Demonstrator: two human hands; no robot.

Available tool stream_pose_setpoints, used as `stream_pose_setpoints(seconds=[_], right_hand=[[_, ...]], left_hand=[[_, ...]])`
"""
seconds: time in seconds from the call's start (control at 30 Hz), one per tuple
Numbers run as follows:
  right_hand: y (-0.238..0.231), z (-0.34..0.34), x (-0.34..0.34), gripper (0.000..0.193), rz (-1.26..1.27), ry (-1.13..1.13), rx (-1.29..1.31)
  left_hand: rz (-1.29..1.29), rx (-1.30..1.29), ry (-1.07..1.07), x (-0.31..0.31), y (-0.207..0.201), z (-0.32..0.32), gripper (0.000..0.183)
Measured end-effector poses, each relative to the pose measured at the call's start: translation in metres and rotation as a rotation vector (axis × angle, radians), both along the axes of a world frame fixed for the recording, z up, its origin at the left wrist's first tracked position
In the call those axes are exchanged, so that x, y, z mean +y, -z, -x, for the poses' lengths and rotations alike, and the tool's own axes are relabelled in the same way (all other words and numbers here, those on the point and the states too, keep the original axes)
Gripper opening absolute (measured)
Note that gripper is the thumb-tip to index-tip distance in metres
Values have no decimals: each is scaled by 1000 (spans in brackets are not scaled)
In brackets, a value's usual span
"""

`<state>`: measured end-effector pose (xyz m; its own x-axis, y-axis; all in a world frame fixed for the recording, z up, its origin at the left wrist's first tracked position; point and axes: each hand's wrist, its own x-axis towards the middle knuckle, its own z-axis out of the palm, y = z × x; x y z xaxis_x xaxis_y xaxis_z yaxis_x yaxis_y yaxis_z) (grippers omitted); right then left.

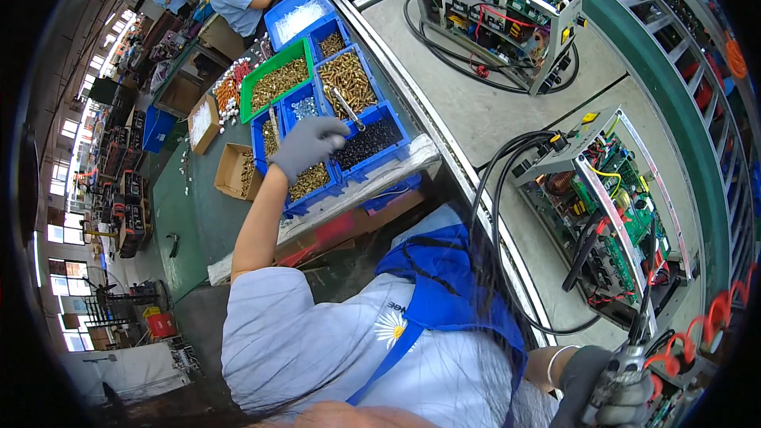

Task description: The person assembles an electronic device on a factory workbench. They use a pneumatic screwdriver to fasten screws into the metal casing and circuit board, and they connect various wires and components by hand. The person also handles small parts from bins and adjusts the position of the device during the process.

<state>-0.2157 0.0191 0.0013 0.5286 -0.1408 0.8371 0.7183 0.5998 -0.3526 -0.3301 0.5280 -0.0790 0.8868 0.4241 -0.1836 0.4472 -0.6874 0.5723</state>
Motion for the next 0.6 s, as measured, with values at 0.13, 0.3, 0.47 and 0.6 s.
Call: stream_pose_setpoints(seconds=[0.13,0.3,0.47,0.6], right_hand=[[6,10,11,27,-118,62,-60],[7,15,16,39,-253,174,-132],[8,19,10,48,-361,236,-162],[14,24,17,49,-454,234,-44]], left_hand=[[-204,-27,382,-6,39,-9,28],[-274,208,432,-3,29,-31,17],[-301,183,384,-8,22,-29,17],[-354,259,348,-15,10,-27,20]])
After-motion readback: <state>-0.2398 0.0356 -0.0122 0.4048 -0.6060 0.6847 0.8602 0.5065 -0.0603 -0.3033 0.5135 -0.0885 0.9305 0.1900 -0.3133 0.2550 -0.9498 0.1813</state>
